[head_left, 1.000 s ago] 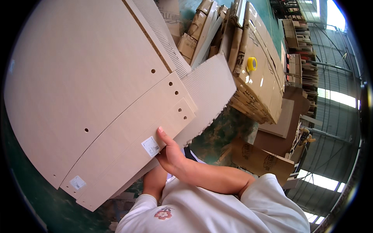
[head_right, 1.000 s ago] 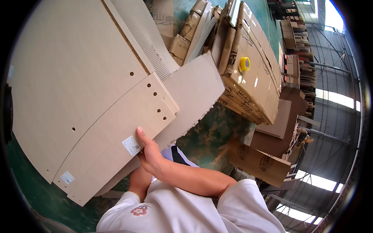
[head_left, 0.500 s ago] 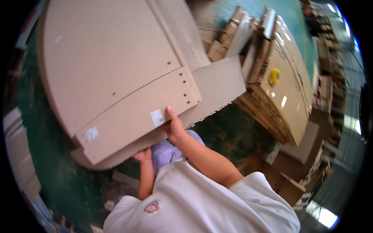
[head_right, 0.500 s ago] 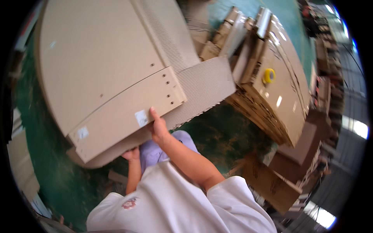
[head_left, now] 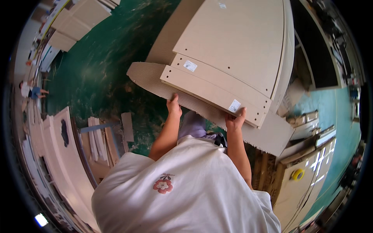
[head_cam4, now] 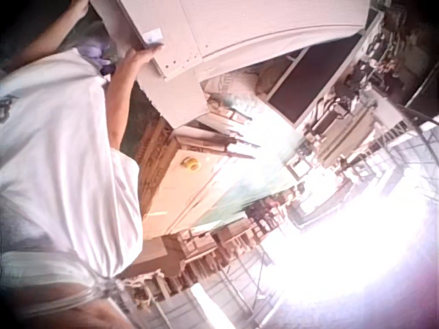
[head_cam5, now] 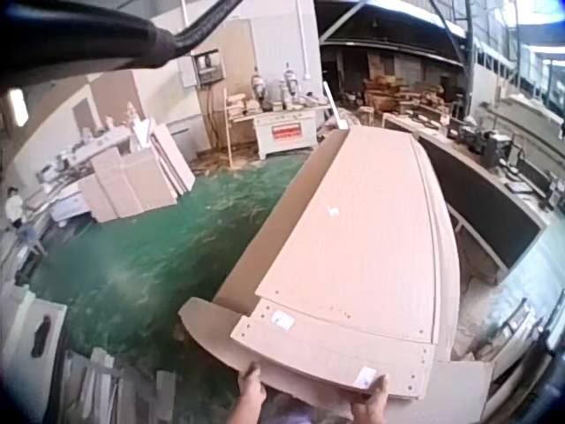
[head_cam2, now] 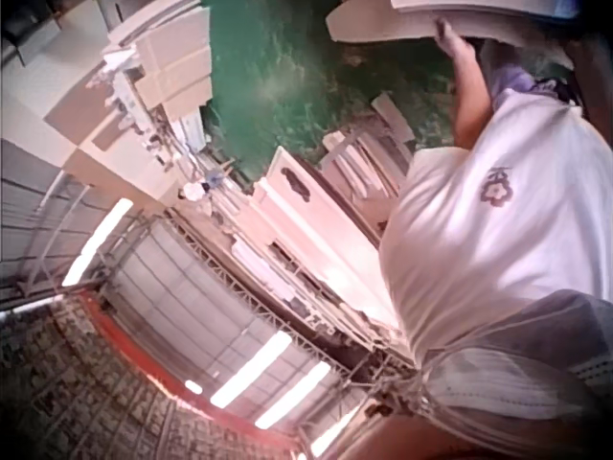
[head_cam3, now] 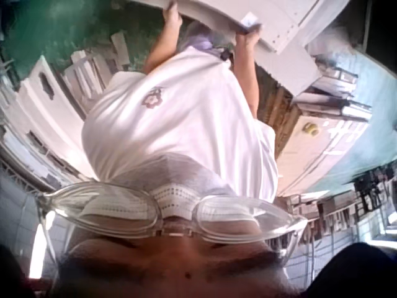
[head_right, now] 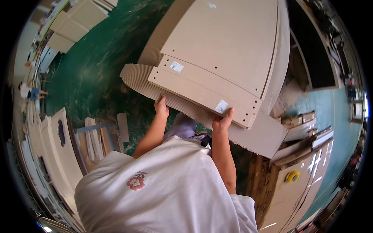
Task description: The person wraps a large furniture panel in corrugated cardboard, secures the packaging with tape using a dispenser, and marks the exterior with a marker.
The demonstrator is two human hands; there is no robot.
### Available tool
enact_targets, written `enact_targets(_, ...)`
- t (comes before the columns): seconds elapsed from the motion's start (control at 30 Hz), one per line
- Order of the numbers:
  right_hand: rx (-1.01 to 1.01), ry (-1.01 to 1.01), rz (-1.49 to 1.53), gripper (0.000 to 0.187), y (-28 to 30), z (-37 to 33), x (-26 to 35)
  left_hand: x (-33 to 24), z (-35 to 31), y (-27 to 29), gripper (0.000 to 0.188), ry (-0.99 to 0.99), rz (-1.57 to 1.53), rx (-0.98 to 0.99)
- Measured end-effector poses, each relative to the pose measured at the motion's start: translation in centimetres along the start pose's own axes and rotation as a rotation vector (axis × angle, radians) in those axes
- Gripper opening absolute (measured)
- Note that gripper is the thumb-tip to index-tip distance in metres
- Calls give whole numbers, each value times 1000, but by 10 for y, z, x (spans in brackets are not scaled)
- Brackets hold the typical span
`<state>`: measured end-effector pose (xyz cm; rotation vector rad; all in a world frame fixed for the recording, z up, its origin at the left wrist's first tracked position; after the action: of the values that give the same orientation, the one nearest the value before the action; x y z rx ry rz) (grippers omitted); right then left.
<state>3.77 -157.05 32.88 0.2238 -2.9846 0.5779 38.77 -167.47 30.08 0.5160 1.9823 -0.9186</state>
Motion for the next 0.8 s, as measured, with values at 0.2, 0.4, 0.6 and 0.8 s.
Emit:
enact_targets(0.2,-64,14,-70,54,-2,-9,18,25,-43,-23,41,147,2,17)
enact_targets(0.4,146,99,88,38,-7,8,30,46,-37,-19,43,92,-62,73)
enact_targets(0.6,19,83,89,48,-3,5,16,37,-30,-4,30,51,76,4)
enact_targets(0.8,-116,34,42,50,8,-8,12,46,1,1,37,87,29,135)
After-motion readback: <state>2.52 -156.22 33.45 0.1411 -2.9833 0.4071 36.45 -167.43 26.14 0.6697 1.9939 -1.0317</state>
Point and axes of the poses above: each hand's wrist, its own z-axis towards the middle knuckle, its own y-axis out of the back of the hand, x = y × z, the point moved 10 cm from there along z, towards the middle knuckle, and after that the axes turned 15 degrees about -y, right-handed, at the moved point
